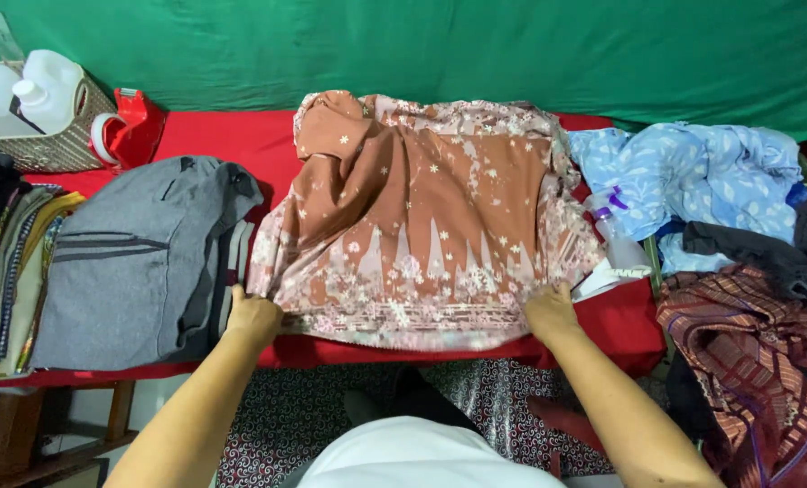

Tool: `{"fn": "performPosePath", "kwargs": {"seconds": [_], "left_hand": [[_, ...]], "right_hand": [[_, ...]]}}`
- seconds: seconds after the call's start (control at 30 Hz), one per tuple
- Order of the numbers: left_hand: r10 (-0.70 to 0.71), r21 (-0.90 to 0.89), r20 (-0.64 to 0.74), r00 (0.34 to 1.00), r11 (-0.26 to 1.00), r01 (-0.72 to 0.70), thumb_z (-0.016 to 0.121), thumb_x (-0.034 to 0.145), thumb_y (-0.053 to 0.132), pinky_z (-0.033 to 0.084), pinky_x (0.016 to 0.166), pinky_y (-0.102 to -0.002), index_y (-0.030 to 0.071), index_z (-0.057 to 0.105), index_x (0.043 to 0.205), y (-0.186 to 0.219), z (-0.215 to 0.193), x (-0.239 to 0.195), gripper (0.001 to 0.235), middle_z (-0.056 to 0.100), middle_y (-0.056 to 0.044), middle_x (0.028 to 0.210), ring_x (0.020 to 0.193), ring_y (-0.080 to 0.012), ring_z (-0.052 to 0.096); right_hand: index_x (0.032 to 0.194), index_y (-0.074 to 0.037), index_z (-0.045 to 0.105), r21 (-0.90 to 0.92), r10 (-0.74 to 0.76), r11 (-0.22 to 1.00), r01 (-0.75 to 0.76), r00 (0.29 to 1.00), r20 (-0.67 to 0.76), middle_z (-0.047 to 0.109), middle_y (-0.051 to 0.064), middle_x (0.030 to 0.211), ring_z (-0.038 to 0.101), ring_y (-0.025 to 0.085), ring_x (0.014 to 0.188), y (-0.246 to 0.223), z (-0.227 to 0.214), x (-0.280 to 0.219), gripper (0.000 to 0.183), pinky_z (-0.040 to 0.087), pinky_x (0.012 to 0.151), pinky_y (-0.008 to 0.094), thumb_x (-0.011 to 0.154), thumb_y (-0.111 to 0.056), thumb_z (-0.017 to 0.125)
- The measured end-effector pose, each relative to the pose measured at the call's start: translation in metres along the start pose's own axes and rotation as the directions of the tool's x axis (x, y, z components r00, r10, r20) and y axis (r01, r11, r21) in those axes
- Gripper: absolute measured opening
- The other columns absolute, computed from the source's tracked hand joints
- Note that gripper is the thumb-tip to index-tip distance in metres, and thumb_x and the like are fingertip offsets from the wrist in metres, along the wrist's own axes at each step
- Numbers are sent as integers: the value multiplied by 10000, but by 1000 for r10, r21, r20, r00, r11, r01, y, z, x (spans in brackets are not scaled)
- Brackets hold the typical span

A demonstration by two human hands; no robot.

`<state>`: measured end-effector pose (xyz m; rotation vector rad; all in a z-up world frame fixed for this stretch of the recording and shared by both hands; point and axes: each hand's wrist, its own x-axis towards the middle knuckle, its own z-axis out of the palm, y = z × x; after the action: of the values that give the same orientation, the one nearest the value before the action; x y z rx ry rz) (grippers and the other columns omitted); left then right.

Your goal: The person is ironing a patterned cloth on an ironing station.

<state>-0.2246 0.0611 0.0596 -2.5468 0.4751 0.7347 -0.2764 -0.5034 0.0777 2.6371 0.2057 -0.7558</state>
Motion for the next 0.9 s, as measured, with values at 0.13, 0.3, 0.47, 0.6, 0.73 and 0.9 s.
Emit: {"fn": "performPosePath", "kwargs": {"seconds": [0.13,0.3,0.47,0.6,0.73,0.9], "left_hand": [[57,-214,216,975,977,-9,708,889,395,349,1131,-623,237,765,1126,-20,-60,17,290,713,-22,1210,1183,-271,659],[-308,-683,-320,896,731,7,603,1030,340,562,825,-475,121,779,989,-60,-100,95,284,753,-198,982,948,-392,720],[-550,-952,-281,787,266,-154,611,893,93,585,767,-436,99,738,1007,-96,-126,196,170,770,-180,947,878,-330,741],[-598,-993,49,800,-113,-24,583,946,121,602,725,-450,61,680,1089,-110,-136,267,183,762,-158,988,808,-333,749],[-687,-966,-14,726,198,168,735,878,214,561,826,-416,78,711,1089,-108,-164,297,252,768,-136,984,915,-283,726],[-513,-979,-44,857,194,65,874,719,369,590,777,-428,-5,541,1213,-87,-167,335,703,731,-205,1032,932,-294,735]], "right_hand": [[1133,-156,755,67,-16,998,11,997,73,721,63,1217,648,254,1204,14,-27,22,265,389,1076,524,919,-148,599],[1182,-231,732,609,91,793,1,989,-120,738,144,1142,690,361,1077,44,-108,70,269,541,937,479,944,-280,615],[1129,-189,753,667,118,735,124,945,-306,751,176,1030,720,378,965,86,-140,177,234,566,877,476,947,-220,609],[1018,-155,775,626,134,702,340,800,-585,732,168,1074,696,377,965,115,-159,280,188,553,856,474,907,-125,626],[1183,-227,742,735,212,675,68,936,-281,736,168,1069,708,352,983,109,-221,323,273,551,922,455,972,-152,587],[1304,-163,635,560,85,793,241,865,-494,623,151,1320,620,399,1102,83,-235,375,560,482,919,502,756,-120,746]]}}
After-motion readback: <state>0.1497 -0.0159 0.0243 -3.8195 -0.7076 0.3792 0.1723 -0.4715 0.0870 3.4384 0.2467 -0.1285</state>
